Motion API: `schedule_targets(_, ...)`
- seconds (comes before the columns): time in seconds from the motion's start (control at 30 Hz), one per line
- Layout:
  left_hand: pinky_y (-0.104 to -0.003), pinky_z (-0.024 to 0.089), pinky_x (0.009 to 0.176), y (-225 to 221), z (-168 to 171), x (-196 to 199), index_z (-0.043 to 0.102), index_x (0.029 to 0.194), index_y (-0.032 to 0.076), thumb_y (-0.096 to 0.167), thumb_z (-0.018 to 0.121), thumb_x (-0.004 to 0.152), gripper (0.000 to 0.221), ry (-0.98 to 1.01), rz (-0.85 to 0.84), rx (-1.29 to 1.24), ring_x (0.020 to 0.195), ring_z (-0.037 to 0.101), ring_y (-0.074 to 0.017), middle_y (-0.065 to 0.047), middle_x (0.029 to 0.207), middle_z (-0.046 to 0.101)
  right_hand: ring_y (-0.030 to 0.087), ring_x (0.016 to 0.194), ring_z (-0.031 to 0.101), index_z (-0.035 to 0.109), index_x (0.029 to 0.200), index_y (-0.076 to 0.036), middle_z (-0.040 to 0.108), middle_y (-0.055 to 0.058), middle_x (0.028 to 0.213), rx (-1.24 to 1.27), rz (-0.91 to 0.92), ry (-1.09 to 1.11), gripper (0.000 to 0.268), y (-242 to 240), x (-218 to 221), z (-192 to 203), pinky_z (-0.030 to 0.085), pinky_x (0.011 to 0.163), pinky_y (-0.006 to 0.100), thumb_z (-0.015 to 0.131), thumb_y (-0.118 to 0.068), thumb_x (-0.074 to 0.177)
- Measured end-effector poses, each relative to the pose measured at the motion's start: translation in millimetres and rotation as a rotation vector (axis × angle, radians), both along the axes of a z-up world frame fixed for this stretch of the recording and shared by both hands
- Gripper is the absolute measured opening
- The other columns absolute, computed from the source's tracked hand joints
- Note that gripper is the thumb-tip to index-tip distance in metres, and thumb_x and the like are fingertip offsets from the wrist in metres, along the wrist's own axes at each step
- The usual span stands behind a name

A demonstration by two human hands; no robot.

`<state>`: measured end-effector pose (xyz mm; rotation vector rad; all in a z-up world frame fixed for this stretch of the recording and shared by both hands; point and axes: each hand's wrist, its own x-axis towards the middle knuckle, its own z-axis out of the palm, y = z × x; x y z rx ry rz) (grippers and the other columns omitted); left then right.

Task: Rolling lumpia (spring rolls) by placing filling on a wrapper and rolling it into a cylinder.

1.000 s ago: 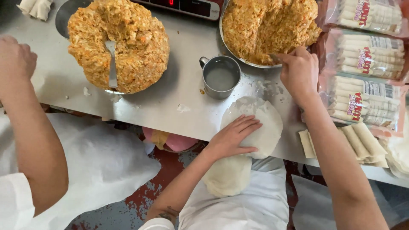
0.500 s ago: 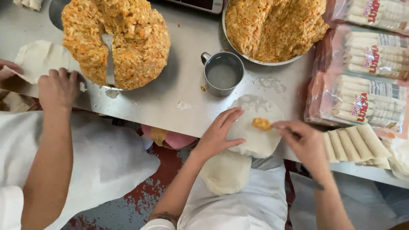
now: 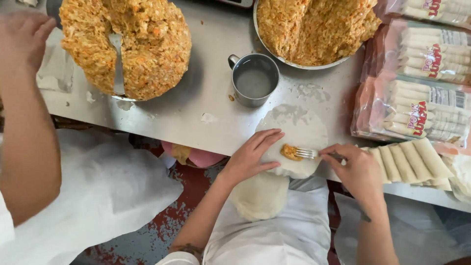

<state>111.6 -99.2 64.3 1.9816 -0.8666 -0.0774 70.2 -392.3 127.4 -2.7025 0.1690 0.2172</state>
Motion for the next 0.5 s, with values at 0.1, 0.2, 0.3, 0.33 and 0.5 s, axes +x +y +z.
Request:
schedule_targets(0.1, -0.042, 0.042, 0.124, -1.0, 2.9, -0.4, 0.043, 0.158, 0.009, 0.021, 0.082, 0.095, 0.075, 0.005, 0.001, -0.005, 0.146, 0.048, -0.0269, -0.01, 0.159, 0.046, 0.019, 0.073, 0.069, 0.082, 0.098, -0.035, 0.075, -0.006, 0.083, -0.001, 0.022, -0.022, 0.009, 32.2, 2.2, -4.4, 0.051, 0.067, 0.038, 0.075, -0.038, 0.093)
schedule_targets(0.2, -0.042, 0.043, 0.123, -1.4, 3.8, -0.2, 0.042, 0.158, 0.008, 0.024, 0.081, 0.095, 0.076, 0.011, 0.005, 0.012, 0.146, 0.048, -0.0277, -0.011, 0.159, 0.046, 0.02, 0.077, 0.071, 0.08, 0.096, -0.032, 0.076, -0.007, 0.086, -0.035, 0.066, 0.007, 0.007, 27.1, 3.3, -1.3, 0.052, 0.067, 0.041, 0.074, -0.034, 0.094)
schedule_targets(0.3, -0.042, 0.043, 0.122, -1.8, 6.9, -2.8, 0.041, 0.159, 0.006, 0.024, 0.081, 0.094, 0.078, 0.0, 0.013, 0.056, 0.147, 0.046, -0.0287, -0.013, 0.159, 0.047, 0.017, 0.071, 0.065, 0.081, 0.096, -0.031, 0.075, -0.007, 0.083, 0.036, -0.008, -0.01, 0.009, 22.1, 4.3, 6.5, 0.049, 0.068, 0.037, 0.075, -0.038, 0.095)
schedule_targets(0.33, -0.042, 0.043, 0.122, -5.7, 1.5, -5.6, 0.041, 0.159, 0.006, 0.024, 0.081, 0.094, 0.078, -0.004, 0.013, 0.056, 0.147, 0.046, -0.0287, -0.013, 0.159, 0.047, 0.017, 0.071, 0.065, 0.081, 0.096, -0.031, 0.075, -0.007, 0.083, 0.037, -0.009, -0.013, 0.009, 26.1, 3.8, 0.8, 0.049, 0.068, 0.037, 0.075, -0.038, 0.095)
schedule_targets(0.5, -0.055, 0.033, 0.132, -14.3, -13.9, -26.6, 0.032, 0.165, 0.018, 0.008, 0.086, 0.088, 0.094, -0.485, 0.123, 0.362, 0.153, 0.046, -0.0315, -0.014, 0.166, 0.041, 0.015, 0.06, 0.07, 0.084, 0.102, -0.027, 0.083, -0.002, 0.081, -0.025, 0.079, 0.185, 0.013, 13.2, 32.1, 54.3, 0.056, 0.066, 0.032, 0.075, -0.033, 0.096)
